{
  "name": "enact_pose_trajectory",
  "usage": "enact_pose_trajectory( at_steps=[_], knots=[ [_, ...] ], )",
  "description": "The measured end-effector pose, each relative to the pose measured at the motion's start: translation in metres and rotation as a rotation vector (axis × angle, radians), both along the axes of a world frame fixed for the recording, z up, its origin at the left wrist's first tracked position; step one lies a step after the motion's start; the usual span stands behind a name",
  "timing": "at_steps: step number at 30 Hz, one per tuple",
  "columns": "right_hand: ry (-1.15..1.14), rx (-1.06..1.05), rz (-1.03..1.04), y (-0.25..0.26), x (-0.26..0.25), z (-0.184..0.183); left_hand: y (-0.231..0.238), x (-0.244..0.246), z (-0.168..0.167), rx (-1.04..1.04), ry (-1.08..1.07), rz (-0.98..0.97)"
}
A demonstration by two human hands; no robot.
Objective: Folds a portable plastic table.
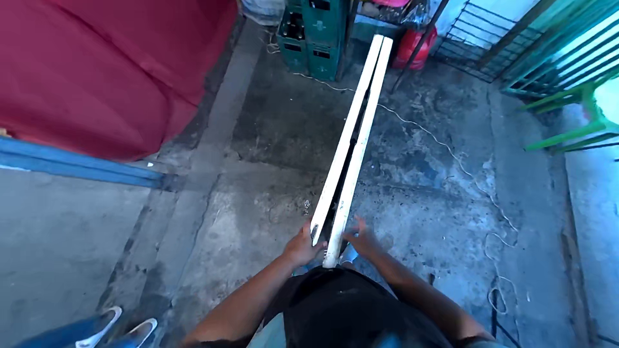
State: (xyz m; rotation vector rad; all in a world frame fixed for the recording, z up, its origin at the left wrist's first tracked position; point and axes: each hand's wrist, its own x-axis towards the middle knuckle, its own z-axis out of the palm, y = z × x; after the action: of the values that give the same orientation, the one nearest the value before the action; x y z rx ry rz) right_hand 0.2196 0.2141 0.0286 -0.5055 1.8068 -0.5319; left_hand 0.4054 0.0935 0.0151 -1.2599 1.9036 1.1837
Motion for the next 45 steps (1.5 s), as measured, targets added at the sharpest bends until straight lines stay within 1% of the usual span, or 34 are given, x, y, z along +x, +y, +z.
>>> enact_pose_trajectory(
  at_steps=[1, 3, 5, 7, 10, 12, 15, 19, 23, 27, 29, 30, 32, 34, 35, 37, 40, 42, 45],
  knots=[
    [0.108, -0.034, 0.055, -0.012, -0.012, 0.006, 0.001, -0.002, 0.000, -0.013, -0.001, 0.002],
    [0.387, -0.109, 0.269, -0.039, -0.034, 0.014, 0.004, -0.005, -0.001, -0.039, -0.007, 0.024],
    [0.576, -0.214, 0.496, -0.066, -0.051, 0.010, 0.009, -0.003, -0.002, -0.055, -0.024, 0.083],
    [0.638, -0.267, 0.638, -0.094, -0.066, 0.001, 0.008, -0.004, -0.002, -0.082, -0.037, 0.144],
    [0.714, -0.280, 0.747, -0.128, -0.087, -0.007, -0.001, -0.002, -0.003, -0.115, -0.072, 0.169],
    [0.750, -0.259, 0.830, -0.144, -0.088, -0.010, -0.008, 0.007, -0.002, -0.115, -0.099, 0.163],
    [0.756, -0.194, 0.913, -0.157, -0.085, -0.003, -0.023, 0.013, -0.001, -0.090, -0.110, 0.141],
    [0.756, -0.181, 0.932, -0.157, -0.087, 0.001, -0.025, 0.017, -0.004, -0.057, -0.048, 0.140],
    [0.734, -0.189, 0.960, -0.150, -0.100, 0.001, -0.022, 0.017, -0.010, -0.041, 0.006, 0.207],
    [0.723, -0.187, 0.989, -0.167, -0.117, 0.007, -0.019, 0.014, -0.011, -0.072, 0.007, 0.263],
    [0.721, -0.150, 0.955, -0.188, -0.123, 0.010, -0.017, 0.008, -0.007, -0.077, -0.045, 0.284],
    [0.765, -0.146, 0.928, -0.197, -0.127, 0.010, -0.015, 0.005, -0.005, -0.084, -0.071, 0.294],
    [0.896, -0.143, 0.813, -0.215, -0.142, 0.006, -0.010, 0.001, -0.006, -0.108, -0.103, 0.317],
    [0.970, -0.053, 0.663, -0.235, -0.164, 0.002, -0.009, -0.002, -0.007, -0.145, -0.116, 0.355],
    [0.970, -0.003, 0.614, -0.242, -0.174, 0.000, -0.009, -0.004, -0.007, -0.162, -0.126, 0.374],
    [0.970, 0.032, 0.598, -0.247, -0.189, -0.007, -0.008, -0.007, -0.005, -0.187, -0.156, 0.402],
    [0.959, -0.055, 0.595, -0.245, -0.201, -0.018, -0.010, -0.012, -0.001, -0.180, -0.192, 0.418],
    [0.912, -0.094, 0.613, -0.247, -0.204, -0.015, -0.011, -0.014, 0.000, -0.169, -0.206, 0.423],
    [0.788, -0.008, 0.701, -0.252, -0.210, 0.002, -0.015, -0.018, 0.003, -0.127, -0.259, 0.397]
  ],
)
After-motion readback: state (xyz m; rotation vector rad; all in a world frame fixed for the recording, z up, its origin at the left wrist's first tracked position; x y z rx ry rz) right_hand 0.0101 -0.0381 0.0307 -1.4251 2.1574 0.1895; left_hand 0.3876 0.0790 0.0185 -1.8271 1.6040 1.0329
